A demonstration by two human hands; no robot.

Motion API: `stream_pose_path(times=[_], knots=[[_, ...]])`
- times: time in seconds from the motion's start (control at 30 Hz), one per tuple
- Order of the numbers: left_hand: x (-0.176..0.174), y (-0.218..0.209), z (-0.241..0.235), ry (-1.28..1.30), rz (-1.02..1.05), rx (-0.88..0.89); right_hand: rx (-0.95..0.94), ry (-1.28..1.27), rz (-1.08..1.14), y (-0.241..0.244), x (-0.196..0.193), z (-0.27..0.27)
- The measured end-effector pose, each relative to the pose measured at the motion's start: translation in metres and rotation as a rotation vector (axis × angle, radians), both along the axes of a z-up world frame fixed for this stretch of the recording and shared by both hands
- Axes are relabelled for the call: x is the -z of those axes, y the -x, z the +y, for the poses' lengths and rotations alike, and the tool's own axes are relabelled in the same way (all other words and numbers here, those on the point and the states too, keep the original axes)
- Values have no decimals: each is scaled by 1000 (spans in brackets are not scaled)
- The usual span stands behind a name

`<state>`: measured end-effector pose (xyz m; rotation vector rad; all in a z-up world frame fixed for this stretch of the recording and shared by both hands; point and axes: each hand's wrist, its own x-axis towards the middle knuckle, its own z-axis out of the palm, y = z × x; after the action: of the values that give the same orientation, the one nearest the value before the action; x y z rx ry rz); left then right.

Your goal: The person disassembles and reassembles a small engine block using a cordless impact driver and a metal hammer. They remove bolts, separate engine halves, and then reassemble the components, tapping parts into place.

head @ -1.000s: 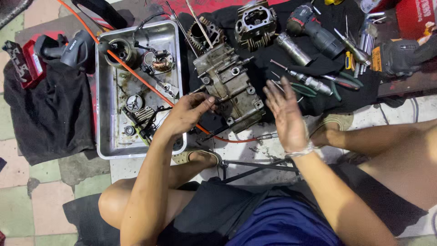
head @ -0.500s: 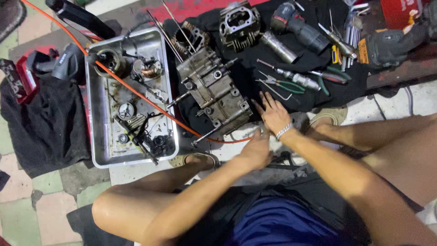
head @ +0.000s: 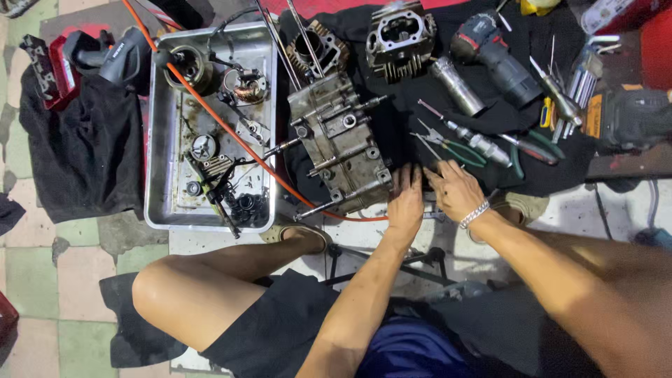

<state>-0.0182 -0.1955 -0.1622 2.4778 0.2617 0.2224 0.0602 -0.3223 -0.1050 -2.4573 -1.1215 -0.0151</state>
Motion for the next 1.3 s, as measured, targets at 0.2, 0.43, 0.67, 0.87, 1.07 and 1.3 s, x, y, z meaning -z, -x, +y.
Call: stream_pose_path(times=[0.2,0.43,0.67,0.87,1.07,1.3], knots=[[21,-11,-8,-78,164,-55,166,134,109,-8,15,9],[-11,-8,5,-68,205,114,262,-64,-22,-50,-24,9],[-162,61,82,-110,-384,454,515,436,-129,-145,25,11],[-239,23,223,-140,-325,-4,564,523,487,-204,25,21],[-231,-1,251,-52,-340,109,624,42,660,-136,-94,35],[-221,-3,255,-40,-351,107,388,121,350,-22,-240,114]])
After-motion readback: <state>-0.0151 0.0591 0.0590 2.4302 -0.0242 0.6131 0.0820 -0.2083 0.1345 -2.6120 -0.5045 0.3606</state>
